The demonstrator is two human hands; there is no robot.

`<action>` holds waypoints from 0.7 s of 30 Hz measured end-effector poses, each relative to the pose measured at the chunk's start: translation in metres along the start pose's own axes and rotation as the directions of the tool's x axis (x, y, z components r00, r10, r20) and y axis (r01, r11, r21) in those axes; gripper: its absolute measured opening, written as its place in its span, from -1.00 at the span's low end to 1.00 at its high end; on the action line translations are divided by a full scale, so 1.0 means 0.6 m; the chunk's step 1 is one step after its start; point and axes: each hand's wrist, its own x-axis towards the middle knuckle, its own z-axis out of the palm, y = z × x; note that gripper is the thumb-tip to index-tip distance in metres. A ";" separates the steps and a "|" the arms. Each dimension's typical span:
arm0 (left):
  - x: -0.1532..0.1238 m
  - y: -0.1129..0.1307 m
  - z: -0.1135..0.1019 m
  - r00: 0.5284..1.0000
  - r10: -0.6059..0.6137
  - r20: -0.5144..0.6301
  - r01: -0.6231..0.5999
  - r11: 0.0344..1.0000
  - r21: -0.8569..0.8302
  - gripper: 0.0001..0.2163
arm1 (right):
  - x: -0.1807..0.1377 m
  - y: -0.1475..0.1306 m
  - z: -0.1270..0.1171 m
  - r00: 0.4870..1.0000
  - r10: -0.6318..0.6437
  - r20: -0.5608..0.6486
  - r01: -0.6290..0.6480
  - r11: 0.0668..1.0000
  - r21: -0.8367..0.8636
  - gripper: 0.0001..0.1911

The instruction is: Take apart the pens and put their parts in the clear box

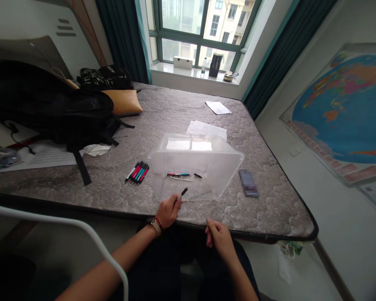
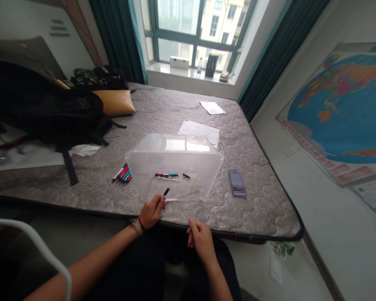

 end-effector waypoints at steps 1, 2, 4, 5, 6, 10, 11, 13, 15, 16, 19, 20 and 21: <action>0.006 0.005 0.001 1.000 -0.004 -0.023 0.003 0.999 -0.049 -0.86 | 0.014 -0.022 -0.002 0.999 -0.045 -0.005 0.045 0.999 -0.022 -0.45; 0.014 0.011 0.003 0.999 -0.002 -0.043 -0.002 0.996 -0.090 -0.87 | 0.033 -0.044 -0.003 0.995 -0.095 -0.010 0.095 0.995 -0.041 -0.48; 0.034 0.023 0.009 0.997 0.010 -0.079 -0.023 0.986 -0.165 -0.88 | 0.083 -0.085 0.000 0.979 -0.204 -0.012 0.202 0.974 -0.099 -0.52; 0.046 0.029 0.014 0.996 0.023 -0.085 -0.040 0.979 -0.202 -0.89 | 0.114 -0.102 0.003 0.969 -0.248 -0.011 0.244 0.960 -0.138 -0.53; 0.058 0.035 0.019 0.995 0.047 -0.084 -0.065 0.969 -0.238 -0.89 | 0.147 -0.116 0.008 0.958 -0.288 -0.015 0.280 0.941 -0.191 -0.54; 0.109 0.046 0.046 0.971 0.238 -0.030 -0.235 0.921 -0.311 -0.90 | 0.266 -0.139 0.026 0.883 -0.457 0.109 0.456 0.776 -0.435 -0.74; 0.121 0.045 0.053 0.959 0.281 -0.036 -0.278 0.910 -0.307 -0.90 | 0.284 -0.136 0.027 0.852 -0.488 0.189 0.516 0.724 -0.458 -0.78; 0.138 0.037 0.063 0.940 0.336 -0.057 -0.338 0.899 -0.279 -0.88 | 0.301 -0.123 0.021 0.782 -0.512 0.356 0.623 0.628 -0.466 -0.65; 0.148 0.023 0.069 0.924 0.377 -0.064 -0.381 0.890 -0.251 -0.89 | 0.295 -0.101 0.006 0.746 -0.492 0.449 0.666 0.565 -0.487 -0.46; 0.151 0.016 0.070 0.917 0.395 -0.062 -0.397 0.885 -0.242 -0.90 | 0.287 -0.088 -0.002 0.740 -0.479 0.473 0.673 0.536 -0.509 -0.38; 0.152 -0.001 0.071 0.900 0.433 -0.058 -0.434 0.871 -0.229 -0.90 | 0.261 -0.056 -0.017 0.756 -0.481 0.445 0.651 0.475 -0.592 -0.25; 0.152 -0.004 0.071 0.900 0.432 -0.059 -0.434 0.871 -0.229 -0.90 | 0.255 -0.049 -0.018 0.753 -0.495 0.434 0.650 0.458 -0.606 -0.28; 0.151 -0.005 0.070 0.905 0.421 -0.061 -0.423 0.876 -0.231 -0.89 | 0.252 -0.045 -0.016 0.748 -0.515 0.419 0.651 0.449 -0.612 -0.32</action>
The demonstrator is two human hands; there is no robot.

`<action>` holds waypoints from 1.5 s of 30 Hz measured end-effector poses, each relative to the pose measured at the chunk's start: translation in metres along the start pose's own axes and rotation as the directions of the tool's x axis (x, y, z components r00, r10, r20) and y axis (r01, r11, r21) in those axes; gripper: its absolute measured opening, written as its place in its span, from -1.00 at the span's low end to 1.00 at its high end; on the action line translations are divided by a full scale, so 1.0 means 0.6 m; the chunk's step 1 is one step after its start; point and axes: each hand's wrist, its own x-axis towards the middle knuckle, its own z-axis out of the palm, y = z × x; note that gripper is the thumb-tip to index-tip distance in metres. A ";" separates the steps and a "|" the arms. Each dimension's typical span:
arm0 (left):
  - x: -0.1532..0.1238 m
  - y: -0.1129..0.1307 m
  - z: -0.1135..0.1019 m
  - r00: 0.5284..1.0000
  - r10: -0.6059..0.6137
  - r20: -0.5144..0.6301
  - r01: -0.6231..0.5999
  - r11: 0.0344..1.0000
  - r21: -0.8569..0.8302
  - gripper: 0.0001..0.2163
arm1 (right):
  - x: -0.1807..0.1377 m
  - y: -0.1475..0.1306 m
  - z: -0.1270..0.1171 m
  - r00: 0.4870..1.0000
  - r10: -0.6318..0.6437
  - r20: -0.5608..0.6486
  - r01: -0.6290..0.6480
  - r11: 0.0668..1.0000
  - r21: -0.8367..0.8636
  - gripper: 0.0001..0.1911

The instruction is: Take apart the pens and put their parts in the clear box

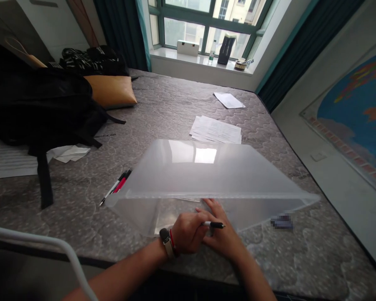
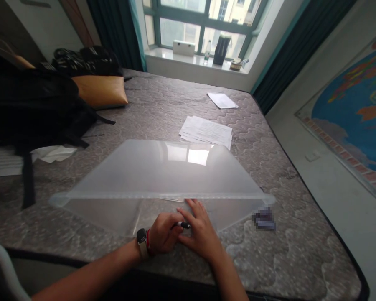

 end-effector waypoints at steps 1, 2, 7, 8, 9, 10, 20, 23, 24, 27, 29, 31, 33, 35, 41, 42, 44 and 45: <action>-0.001 0.001 0.000 1.000 -0.027 -0.005 0.027 1.000 -0.003 -0.88 | 0.000 -0.002 0.003 1.000 -0.006 -0.025 0.006 1.000 -0.002 -0.37; -0.003 0.004 0.000 0.997 -0.073 -0.012 0.073 0.997 -0.009 -0.87 | 0.002 -0.005 0.005 0.999 -0.012 -0.051 0.012 1.000 0.004 -0.41; -0.034 0.030 -0.011 0.910 -0.411 -0.054 0.410 0.912 -0.023 -0.89 | 0.016 -0.018 0.015 0.979 0.071 -0.193 -0.065 0.997 0.038 -0.64; -0.044 0.035 -0.015 0.887 -0.455 -0.081 0.455 0.890 -0.020 -0.88 | 0.017 -0.019 0.018 0.964 0.109 -0.241 -0.102 0.994 0.041 -0.70; -0.053 0.040 -0.019 0.865 -0.487 -0.117 0.489 0.872 -0.018 -0.87 | 0.017 -0.020 0.020 0.948 0.142 -0.285 -0.135 0.990 0.044 -0.74; -0.062 0.043 -0.022 0.846 -0.509 -0.160 0.514 0.858 -0.014 -0.86 | 0.017 -0.020 0.023 0.933 0.163 -0.320 -0.156 0.987 0.046 -0.77; -0.071 0.043 -0.024 0.855 -0.418 -0.306 0.470 0.874 0.120 -0.82 | 0.014 -0.022 0.027 0.910 0.167 -0.378 -0.186 0.982 -0.014 -0.81; -0.076 0.042 -0.022 0.864 -0.419 -0.280 0.472 0.868 0.157 -0.80 | 0.011 -0.025 0.029 0.909 0.165 -0.383 -0.198 0.979 -0.047 -0.81; -0.079 0.042 -0.022 0.862 -0.422 -0.280 0.479 0.859 0.180 -0.79 | 0.011 -0.025 0.030 0.910 0.164 -0.380 -0.200 0.978 -0.059 -0.81; -0.085 0.042 -0.021 0.838 -0.452 -0.304 0.521 0.828 0.206 -0.79 | 0.018 -0.029 0.024 0.922 0.172 -0.347 -0.220 0.970 -0.103 -0.81; -0.088 0.043 -0.020 0.824 -0.478 -0.304 0.542 0.821 0.179 -0.81 | 0.032 -0.035 0.014 0.931 0.194 -0.310 -0.243 0.961 -0.129 -0.80; -0.092 0.043 -0.019 0.817 -0.493 -0.298 0.550 0.821 0.150 -0.83 | 0.054 -0.043 0.001 0.947 0.218 -0.238 -0.260 0.952 -0.161 -0.75; -0.096 0.044 -0.017 0.817 -0.494 -0.298 0.552 0.820 0.153 -0.84 | 0.079 -0.053 -0.009 0.961 0.243 -0.129 -0.267 0.938 -0.220 -0.70; -0.101 0.044 -0.015 0.828 -0.475 -0.297 0.541 0.816 0.202 -0.83 | 0.103 -0.061 -0.014 0.964 0.265 -0.026 -0.261 0.918 -0.299 -0.69; -0.106 0.051 -0.012 0.883 -0.371 -0.287 0.465 0.777 0.426 -0.79 | 0.142 -0.060 -0.006 0.954 0.287 0.084 -0.231 0.886 -0.402 -0.76; -0.106 0.053 -0.012 0.888 -0.361 -0.284 0.457 0.764 0.456 -0.79 | 0.146 -0.059 -0.005 0.953 0.289 0.091 -0.229 0.884 -0.408 -0.77; -0.105 0.057 -0.012 0.895 -0.351 -0.274 0.445 0.743 0.500 -0.80 | 0.150 -0.058 -0.006 0.951 0.290 0.105 -0.224 0.883 -0.412 -0.79; -0.104 0.059 -0.013 0.898 -0.350 -0.266 0.439 0.736 0.515 -0.80 | 0.151 -0.058 -0.007 0.951 0.288 0.109 -0.221 0.885 -0.411 -0.81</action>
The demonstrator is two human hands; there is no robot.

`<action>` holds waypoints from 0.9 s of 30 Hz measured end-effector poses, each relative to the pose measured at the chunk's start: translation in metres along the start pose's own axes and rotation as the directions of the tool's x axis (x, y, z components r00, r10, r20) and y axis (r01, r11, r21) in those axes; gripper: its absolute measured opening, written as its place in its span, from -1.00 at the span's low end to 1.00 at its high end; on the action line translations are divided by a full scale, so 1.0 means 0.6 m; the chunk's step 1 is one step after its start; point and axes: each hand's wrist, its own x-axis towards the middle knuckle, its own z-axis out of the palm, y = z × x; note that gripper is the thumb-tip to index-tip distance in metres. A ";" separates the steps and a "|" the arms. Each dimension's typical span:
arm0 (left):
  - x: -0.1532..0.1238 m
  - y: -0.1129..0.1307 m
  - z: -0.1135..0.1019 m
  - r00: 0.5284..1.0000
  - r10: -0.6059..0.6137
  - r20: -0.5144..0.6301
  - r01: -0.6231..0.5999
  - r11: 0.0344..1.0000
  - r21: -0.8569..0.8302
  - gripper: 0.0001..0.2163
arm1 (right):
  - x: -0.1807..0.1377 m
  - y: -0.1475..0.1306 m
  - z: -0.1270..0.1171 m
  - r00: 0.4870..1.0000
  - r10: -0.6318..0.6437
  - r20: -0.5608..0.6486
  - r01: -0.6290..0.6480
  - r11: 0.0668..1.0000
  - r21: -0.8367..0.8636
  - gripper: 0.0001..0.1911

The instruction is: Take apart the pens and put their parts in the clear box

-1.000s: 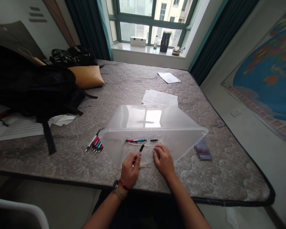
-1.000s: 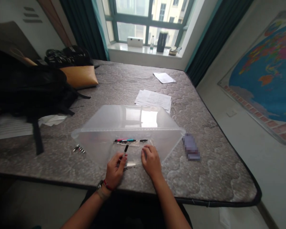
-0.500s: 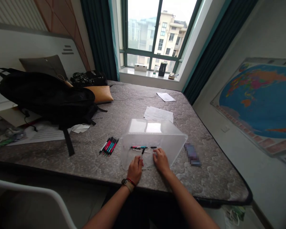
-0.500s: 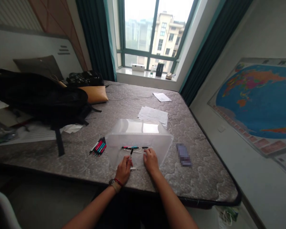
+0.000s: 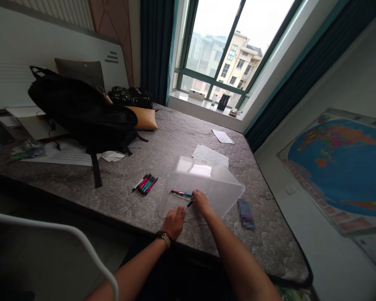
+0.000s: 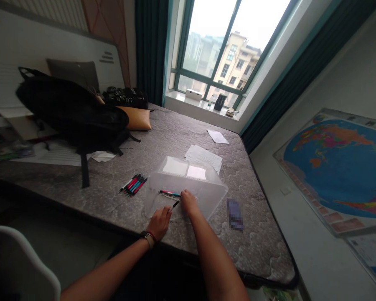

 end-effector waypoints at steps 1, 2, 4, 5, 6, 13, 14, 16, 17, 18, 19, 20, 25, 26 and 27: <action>0.000 0.002 -0.001 1.000 0.005 0.007 -0.005 1.000 0.012 -0.79 | -0.001 0.000 -0.002 1.000 -0.001 -0.003 0.001 1.000 0.003 -0.82; 0.000 0.003 -0.002 1.000 0.010 0.013 -0.010 1.000 0.021 -0.79 | -0.003 0.001 -0.003 1.000 0.003 -0.014 -0.003 1.000 0.006 -0.83; 0.000 0.006 -0.003 1.000 0.014 0.024 -0.015 0.999 0.040 -0.77 | -0.012 0.006 -0.005 0.997 0.034 -0.063 -0.033 0.999 0.011 -0.82; 0.000 0.007 -0.003 1.000 0.014 0.028 -0.015 0.999 0.050 -0.76 | -0.018 0.010 -0.005 0.994 0.059 -0.097 -0.058 0.998 0.014 -0.81; 0.000 0.007 -0.003 0.999 0.013 0.032 -0.015 0.998 0.061 -0.75 | -0.025 0.015 -0.005 0.987 0.089 -0.133 -0.087 0.996 0.019 -0.80; 0.004 0.009 0.005 0.997 -0.001 0.081 -0.007 0.994 0.105 -0.74 | -0.046 0.036 0.011 0.941 0.225 -0.252 -0.198 0.972 0.129 -0.78; 0.004 0.009 0.006 0.997 -0.005 0.083 -0.005 0.994 0.112 -0.74 | -0.044 0.035 0.013 0.940 0.232 -0.249 -0.201 0.969 0.143 -0.80; 0.006 0.010 0.005 0.996 -0.006 0.088 -0.005 0.992 0.125 -0.74 | -0.040 0.034 0.014 0.941 0.243 -0.238 -0.207 0.964 0.165 -0.82; 0.007 0.011 0.005 0.996 -0.004 0.091 -0.008 0.991 0.131 -0.74 | -0.038 0.034 0.014 0.942 0.246 -0.229 -0.210 0.963 0.172 -0.83; 0.008 0.012 0.003 0.996 -0.001 0.094 -0.012 0.991 0.134 -0.74 | -0.035 0.034 0.013 0.944 0.247 -0.219 -0.211 0.961 0.177 -0.83; 0.009 0.013 0.002 0.995 0.004 0.097 -0.017 0.991 0.135 -0.74 | -0.033 0.035 0.012 0.947 0.247 -0.207 -0.211 0.961 0.181 -0.83; 0.010 0.014 0.001 0.995 0.009 0.099 -0.023 0.990 0.136 -0.74 | -0.031 0.037 0.011 0.950 0.244 -0.194 -0.209 0.960 0.184 -0.84; 0.013 0.017 -0.003 0.993 0.017 0.114 -0.033 0.989 0.144 -0.74 | -0.025 0.046 0.004 0.968 0.212 -0.131 -0.184 0.962 0.199 -0.83; 0.014 0.017 -0.003 0.993 0.017 0.120 -0.035 0.988 0.148 -0.73 | -0.025 0.047 0.002 0.970 0.208 -0.122 -0.181 0.963 0.202 -0.82; 0.014 0.017 -0.002 0.992 0.019 0.124 -0.037 0.988 0.151 -0.73 | -0.025 0.048 0.001 0.972 0.206 -0.114 -0.180 0.962 0.204 -0.81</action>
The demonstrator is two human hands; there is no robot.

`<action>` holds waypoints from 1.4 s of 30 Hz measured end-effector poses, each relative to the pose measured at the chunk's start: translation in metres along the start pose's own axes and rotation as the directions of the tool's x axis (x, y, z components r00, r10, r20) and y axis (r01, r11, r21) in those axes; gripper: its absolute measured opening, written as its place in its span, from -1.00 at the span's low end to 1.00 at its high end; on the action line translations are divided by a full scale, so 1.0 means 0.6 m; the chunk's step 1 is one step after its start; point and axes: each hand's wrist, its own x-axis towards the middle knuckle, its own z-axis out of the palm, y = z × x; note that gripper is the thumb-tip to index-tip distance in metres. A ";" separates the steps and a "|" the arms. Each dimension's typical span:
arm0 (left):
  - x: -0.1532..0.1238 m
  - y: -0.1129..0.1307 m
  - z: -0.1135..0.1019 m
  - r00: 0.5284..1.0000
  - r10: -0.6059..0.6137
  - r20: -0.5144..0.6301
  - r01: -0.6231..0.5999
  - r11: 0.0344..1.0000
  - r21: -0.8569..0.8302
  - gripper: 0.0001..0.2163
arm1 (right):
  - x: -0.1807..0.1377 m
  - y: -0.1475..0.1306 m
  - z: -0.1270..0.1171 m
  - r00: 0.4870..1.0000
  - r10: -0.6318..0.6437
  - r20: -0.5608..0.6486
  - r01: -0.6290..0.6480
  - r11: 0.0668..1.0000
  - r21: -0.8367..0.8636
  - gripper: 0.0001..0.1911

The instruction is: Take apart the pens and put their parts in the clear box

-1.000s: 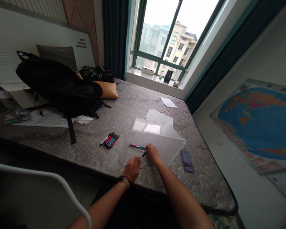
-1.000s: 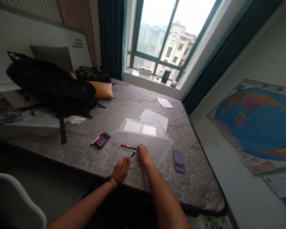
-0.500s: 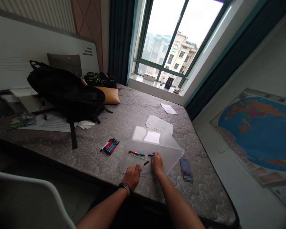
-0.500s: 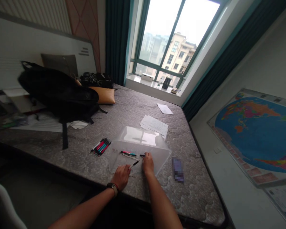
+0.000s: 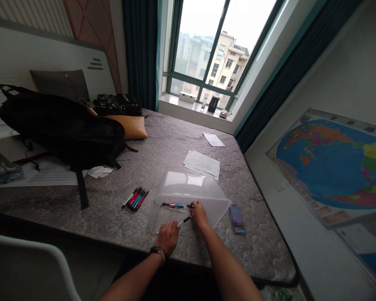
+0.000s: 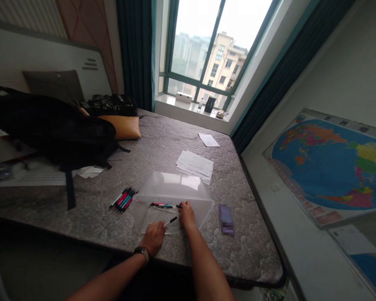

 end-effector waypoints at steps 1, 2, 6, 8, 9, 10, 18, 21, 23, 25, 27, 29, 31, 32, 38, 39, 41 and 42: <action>0.000 0.000 0.001 1.000 0.002 0.002 -0.002 1.000 0.003 -0.73 | 0.000 0.000 -0.001 1.000 0.000 0.007 0.000 1.000 0.000 -0.80; 0.001 -0.001 0.002 1.000 0.003 0.002 -0.003 1.000 0.004 -0.73 | 0.000 -0.001 -0.002 1.000 -0.001 0.012 0.001 1.000 -0.001 -0.80; 0.001 -0.003 0.007 1.000 0.003 -0.008 -0.003 1.000 0.003 -0.74 | -0.002 -0.004 -0.008 0.999 -0.035 0.035 0.036 0.999 -0.009 -0.79; 0.001 -0.003 0.009 1.000 0.008 -0.014 -0.008 1.000 0.001 -0.74 | -0.003 -0.005 -0.011 0.997 -0.066 0.049 0.067 0.998 -0.012 -0.80; 0.002 -0.003 0.009 1.000 0.011 -0.018 -0.011 1.000 0.002 -0.74 | -0.002 -0.005 -0.012 0.995 -0.079 0.055 0.080 0.997 -0.013 -0.80; 0.002 -0.003 0.009 1.000 0.014 -0.021 -0.014 1.000 0.004 -0.74 | -0.002 -0.004 -0.012 0.994 -0.090 0.059 0.091 0.996 -0.014 -0.80; 0.002 -0.004 0.008 1.000 0.020 -0.018 -0.019 0.999 0.026 -0.76 | -0.001 -0.001 0.002 0.990 -0.122 0.064 0.123 0.992 -0.005 -0.85; 0.003 -0.005 0.009 1.000 0.021 -0.004 -0.021 1.000 0.023 -0.77 | -0.006 -0.002 0.005 0.994 -0.105 0.031 0.105 0.994 0.000 -0.87; 0.003 -0.005 0.009 1.000 0.021 -0.005 -0.021 0.999 0.025 -0.77 | -0.010 -0.003 0.006 0.996 -0.093 0.003 0.093 0.996 0.005 -0.84; 0.003 -0.005 0.009 1.000 0.020 -0.011 -0.020 0.999 0.032 -0.77 | -0.011 -0.003 0.007 0.996 -0.086 -0.017 0.086 0.996 0.010 -0.82; 0.003 -0.004 0.008 1.000 0.020 -0.012 -0.019 0.999 0.037 -0.77 | -0.011 -0.003 0.009 0.996 -0.084 -0.024 0.084 0.996 0.017 -0.83; 0.004 -0.004 0.007 1.000 0.024 -0.004 -0.024 0.999 0.037 -0.78 | -0.010 -0.004 0.011 0.996 -0.084 -0.027 0.085 0.996 0.026 -0.84; 0.004 -0.005 0.005 1.000 0.029 0.005 -0.029 0.999 0.038 -0.78 | -0.010 -0.003 0.013 0.996 -0.088 -0.030 0.089 0.995 0.040 -0.83; 0.005 -0.005 0.005 0.999 0.031 0.007 -0.032 0.999 0.041 -0.78 | -0.010 -0.003 0.014 0.995 -0.091 -0.030 0.092 0.995 0.048 -0.83; 0.004 -0.006 0.005 0.999 0.044 0.007 -0.044 0.998 0.053 -0.79 | -0.009 0.004 0.014 0.994 -0.112 -0.014 0.113 0.987 0.114 -0.81; 0.004 -0.007 0.006 0.999 0.043 0.002 -0.043 0.998 0.052 -0.79 | -0.008 0.005 0.014 0.993 -0.117 -0.011 0.117 0.985 0.125 -0.81; 0.003 -0.009 0.008 0.999 0.041 -0.004 -0.041 0.998 0.046 -0.80 | -0.007 0.008 0.014 0.992 -0.126 -0.008 0.126 0.982 0.138 -0.82; 0.003 -0.009 0.009 0.999 0.043 -0.005 -0.043 0.998 0.043 -0.80 | -0.008 0.009 0.015 0.992 -0.130 -0.009 0.129 0.981 0.145 -0.83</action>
